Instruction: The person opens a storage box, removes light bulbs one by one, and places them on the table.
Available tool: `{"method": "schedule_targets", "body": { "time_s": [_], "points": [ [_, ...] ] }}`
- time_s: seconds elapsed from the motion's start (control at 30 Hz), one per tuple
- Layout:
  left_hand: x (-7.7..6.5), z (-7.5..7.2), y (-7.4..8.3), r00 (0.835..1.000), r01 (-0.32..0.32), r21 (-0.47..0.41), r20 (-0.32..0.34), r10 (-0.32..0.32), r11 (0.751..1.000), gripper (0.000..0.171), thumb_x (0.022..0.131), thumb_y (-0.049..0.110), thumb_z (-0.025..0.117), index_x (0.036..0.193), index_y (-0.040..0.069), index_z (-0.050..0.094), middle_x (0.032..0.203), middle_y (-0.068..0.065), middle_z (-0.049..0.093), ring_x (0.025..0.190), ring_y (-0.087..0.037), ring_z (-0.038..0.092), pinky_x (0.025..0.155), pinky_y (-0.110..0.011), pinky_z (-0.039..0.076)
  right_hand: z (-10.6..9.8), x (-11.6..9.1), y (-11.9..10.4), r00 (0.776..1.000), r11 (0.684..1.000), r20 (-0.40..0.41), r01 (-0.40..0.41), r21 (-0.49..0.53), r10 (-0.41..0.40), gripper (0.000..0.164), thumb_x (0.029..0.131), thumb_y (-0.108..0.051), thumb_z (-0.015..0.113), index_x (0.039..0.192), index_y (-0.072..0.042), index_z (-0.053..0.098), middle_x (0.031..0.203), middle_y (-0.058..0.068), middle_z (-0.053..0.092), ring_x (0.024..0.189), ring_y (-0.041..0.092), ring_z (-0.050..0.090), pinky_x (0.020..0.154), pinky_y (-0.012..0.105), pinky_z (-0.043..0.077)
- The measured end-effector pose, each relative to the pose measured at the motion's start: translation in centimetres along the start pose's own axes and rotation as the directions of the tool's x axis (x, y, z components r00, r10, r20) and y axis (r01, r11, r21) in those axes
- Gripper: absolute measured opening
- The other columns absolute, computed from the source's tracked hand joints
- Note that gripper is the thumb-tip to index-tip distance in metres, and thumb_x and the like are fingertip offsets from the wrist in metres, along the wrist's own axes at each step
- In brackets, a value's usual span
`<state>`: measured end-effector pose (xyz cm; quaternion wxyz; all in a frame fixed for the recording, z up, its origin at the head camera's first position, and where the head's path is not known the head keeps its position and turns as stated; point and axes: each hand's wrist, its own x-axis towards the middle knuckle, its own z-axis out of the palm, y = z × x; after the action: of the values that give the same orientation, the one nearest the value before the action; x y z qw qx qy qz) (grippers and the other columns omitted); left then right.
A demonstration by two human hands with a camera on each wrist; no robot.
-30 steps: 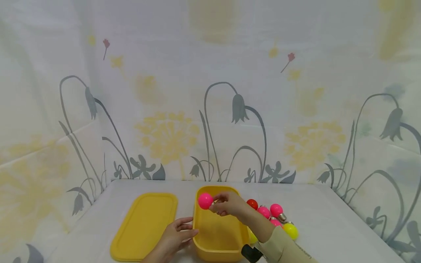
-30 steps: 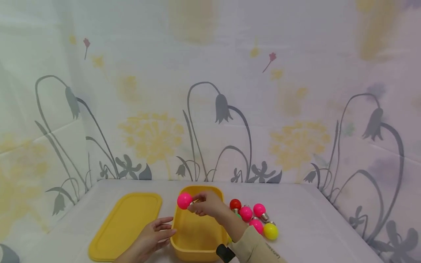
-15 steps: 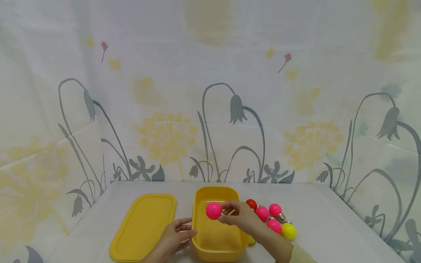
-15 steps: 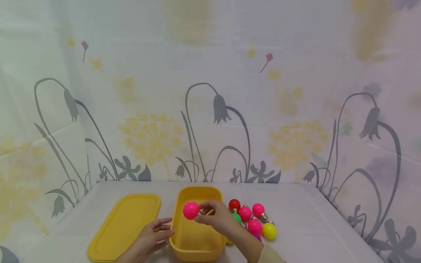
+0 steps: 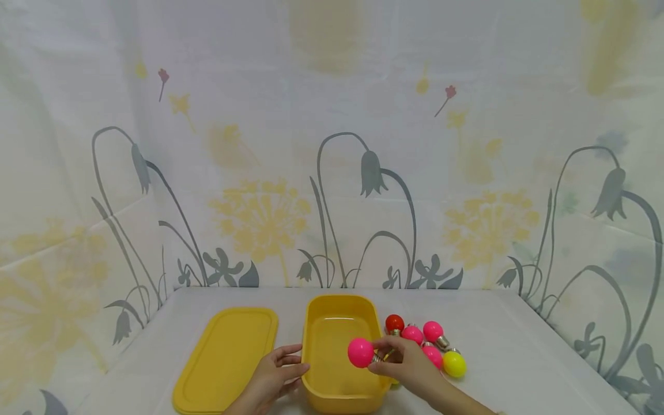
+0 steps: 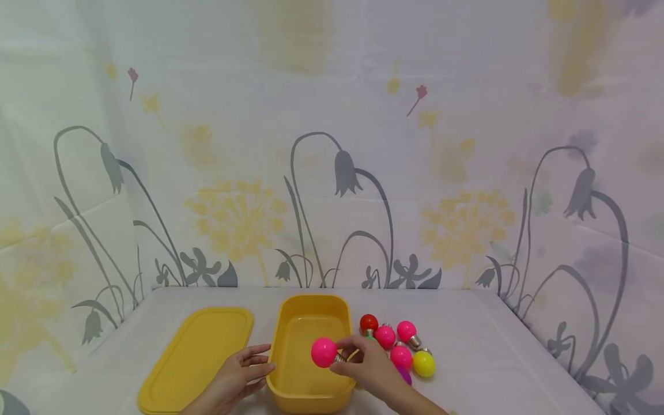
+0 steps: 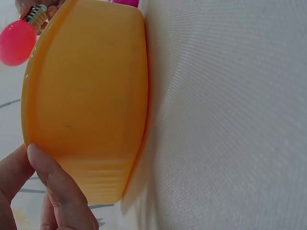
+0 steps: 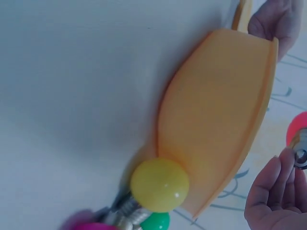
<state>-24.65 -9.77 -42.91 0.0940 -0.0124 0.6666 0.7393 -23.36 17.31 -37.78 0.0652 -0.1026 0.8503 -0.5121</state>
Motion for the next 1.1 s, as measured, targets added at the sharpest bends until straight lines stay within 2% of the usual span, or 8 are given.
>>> {"method": "schedule_targets", "body": {
  "time_s": [0.4,0.6,0.87,1.1],
  "points": [
    [0.1,0.1,-0.1,1.000,0.011,0.005,-0.022,-0.010,1.000,0.059,0.078,0.008,0.075,0.127,-0.007,0.047,0.097,-0.009,0.055,0.077,-0.014,0.058,0.071,-0.031,0.054,-2.6,-1.5,2.0,0.992,0.996,-0.121,-0.027,-0.086,0.017,0.047,0.074,-0.028,0.079,0.110,-0.001,0.063,0.083,0.002,0.056,0.073,0.018,0.051,0.063,0.027,0.052],
    [0.0,0.1,0.0,1.000,0.005,0.006,-0.022,-0.004,1.000,0.058,0.079,0.006,0.074,0.128,-0.008,0.046,0.097,-0.009,0.055,0.077,-0.013,0.059,0.071,-0.031,0.054,-4.0,-1.7,3.2,0.977,0.988,-0.204,-0.091,-0.124,0.064,0.046,0.072,-0.025,0.080,0.109,-0.002,0.063,0.084,0.002,0.056,0.073,0.017,0.051,0.065,0.027,0.053],
    [0.0,0.3,0.1,1.000,0.009,0.006,-0.030,-0.009,1.000,0.057,0.079,0.006,0.074,0.127,-0.008,0.047,0.098,-0.011,0.056,0.077,-0.013,0.059,0.071,-0.031,0.054,-6.0,-1.8,5.2,0.963,0.978,-0.249,-0.142,-0.150,0.102,0.046,0.074,-0.017,0.078,0.112,0.003,0.062,0.089,0.002,0.060,0.075,0.017,0.054,0.068,0.031,0.054],
    [0.0,0.2,0.0,1.000,0.002,-0.003,-0.025,-0.002,1.000,0.059,0.078,0.006,0.075,0.127,-0.009,0.046,0.099,-0.011,0.057,0.077,-0.013,0.059,0.071,-0.031,0.054,-7.9,-2.3,7.3,0.964,0.969,-0.241,-0.157,-0.191,0.109,0.046,0.076,-0.019,0.076,0.111,0.006,0.060,0.086,0.002,0.059,0.074,0.017,0.053,0.066,0.028,0.051]
  ]
}}
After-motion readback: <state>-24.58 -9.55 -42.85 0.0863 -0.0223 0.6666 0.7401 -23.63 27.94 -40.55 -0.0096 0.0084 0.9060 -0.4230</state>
